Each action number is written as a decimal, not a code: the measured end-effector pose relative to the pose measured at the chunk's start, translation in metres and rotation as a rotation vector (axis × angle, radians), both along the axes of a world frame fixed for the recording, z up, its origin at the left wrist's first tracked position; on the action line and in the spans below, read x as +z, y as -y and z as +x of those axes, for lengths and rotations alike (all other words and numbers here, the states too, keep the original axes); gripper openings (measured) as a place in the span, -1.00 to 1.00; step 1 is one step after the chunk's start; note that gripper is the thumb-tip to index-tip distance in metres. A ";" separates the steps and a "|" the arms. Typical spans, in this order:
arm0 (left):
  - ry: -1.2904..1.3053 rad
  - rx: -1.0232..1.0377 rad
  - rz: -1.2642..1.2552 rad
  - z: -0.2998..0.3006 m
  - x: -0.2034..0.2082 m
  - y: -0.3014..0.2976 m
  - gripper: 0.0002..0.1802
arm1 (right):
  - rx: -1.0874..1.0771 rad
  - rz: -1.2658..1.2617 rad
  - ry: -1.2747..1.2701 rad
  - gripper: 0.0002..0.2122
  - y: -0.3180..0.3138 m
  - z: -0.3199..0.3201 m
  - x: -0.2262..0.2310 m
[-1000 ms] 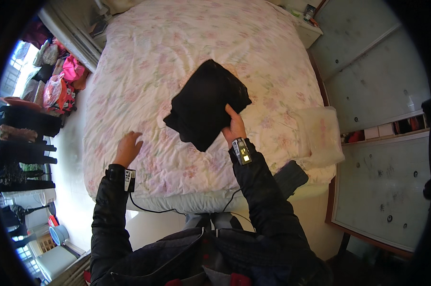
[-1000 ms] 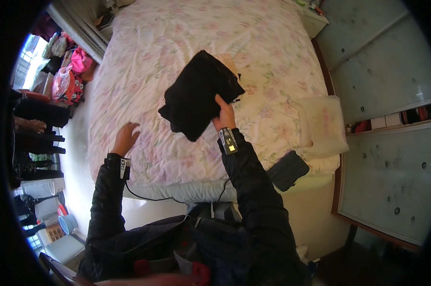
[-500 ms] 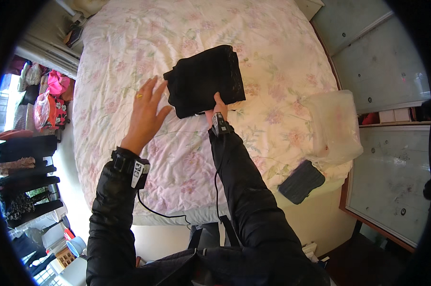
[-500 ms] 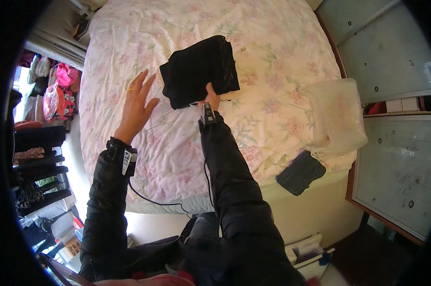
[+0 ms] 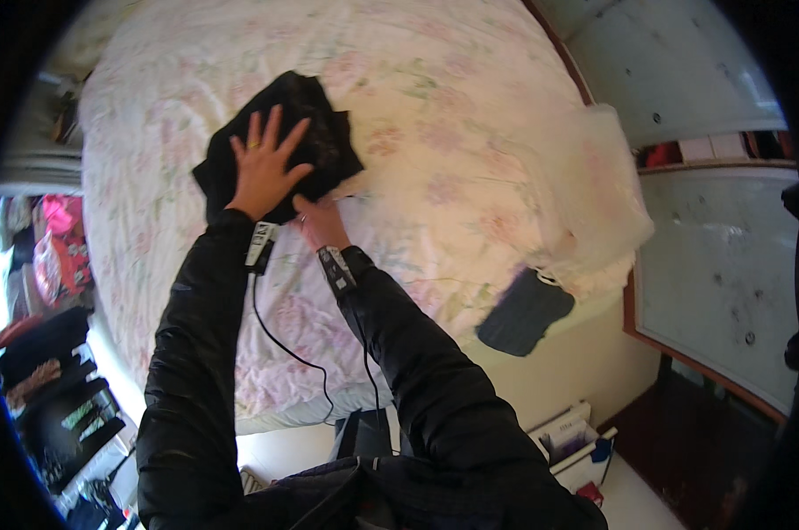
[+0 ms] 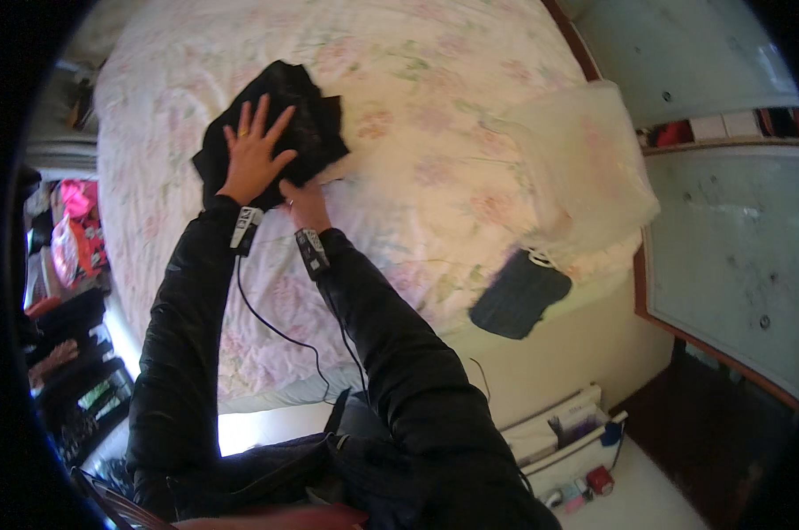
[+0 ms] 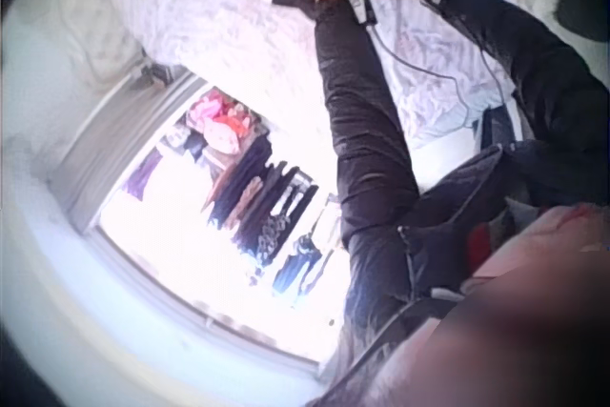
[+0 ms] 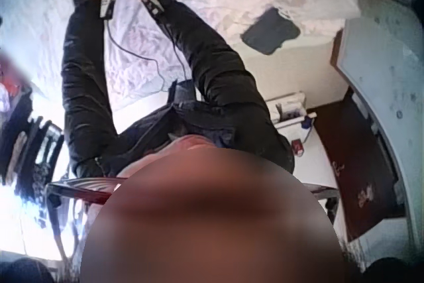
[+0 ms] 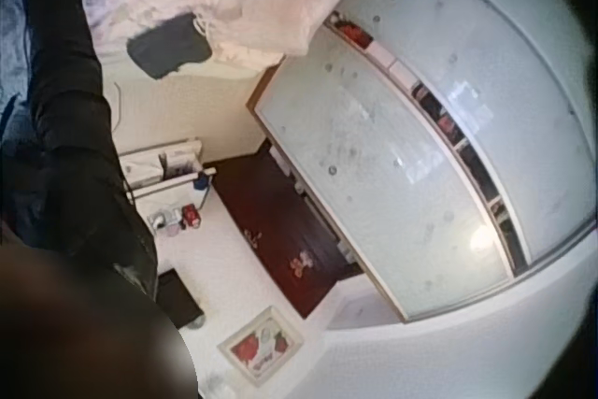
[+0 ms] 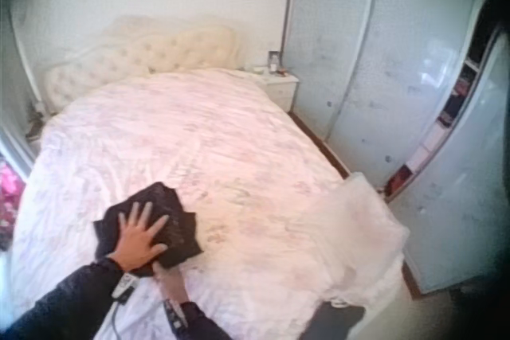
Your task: The person folds several garments on a bed, including a dark grey item, a black patterned item, a pink polka-dotted item, and a black long-sleeved top. Each item is smoothed, folded into a compact rectangle, and placed on the bed.
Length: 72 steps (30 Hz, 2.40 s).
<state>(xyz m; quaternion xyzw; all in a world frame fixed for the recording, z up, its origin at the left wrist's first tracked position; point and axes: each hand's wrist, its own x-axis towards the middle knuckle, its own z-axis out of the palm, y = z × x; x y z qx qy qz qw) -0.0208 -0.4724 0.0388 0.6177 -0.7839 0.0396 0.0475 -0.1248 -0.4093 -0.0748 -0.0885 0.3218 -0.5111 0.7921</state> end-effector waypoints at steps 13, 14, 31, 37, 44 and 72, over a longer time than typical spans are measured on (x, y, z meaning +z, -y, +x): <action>-0.018 -0.004 0.027 0.005 -0.003 -0.001 -0.14 | -0.898 0.204 0.047 -0.78 0.004 -0.380 -0.014; -0.006 -0.002 0.037 0.004 0.001 -0.002 -0.16 | -0.946 0.178 0.020 -0.76 0.010 -0.393 -0.012; -0.131 -0.056 0.034 -0.057 0.066 -0.045 -0.15 | -0.648 0.670 0.116 -0.77 0.005 -0.475 -0.022; -0.156 -0.184 0.108 -0.103 0.074 -0.073 -0.12 | -1.084 0.270 0.154 -0.65 0.014 -0.480 -0.033; -0.292 -0.201 0.105 -0.149 0.094 -0.095 -0.03 | -0.943 0.192 -0.450 -0.65 0.007 -0.473 0.066; -1.017 0.242 -0.356 -0.134 0.169 -0.331 -0.04 | -0.014 -0.650 -0.580 -0.73 -0.261 -0.145 0.334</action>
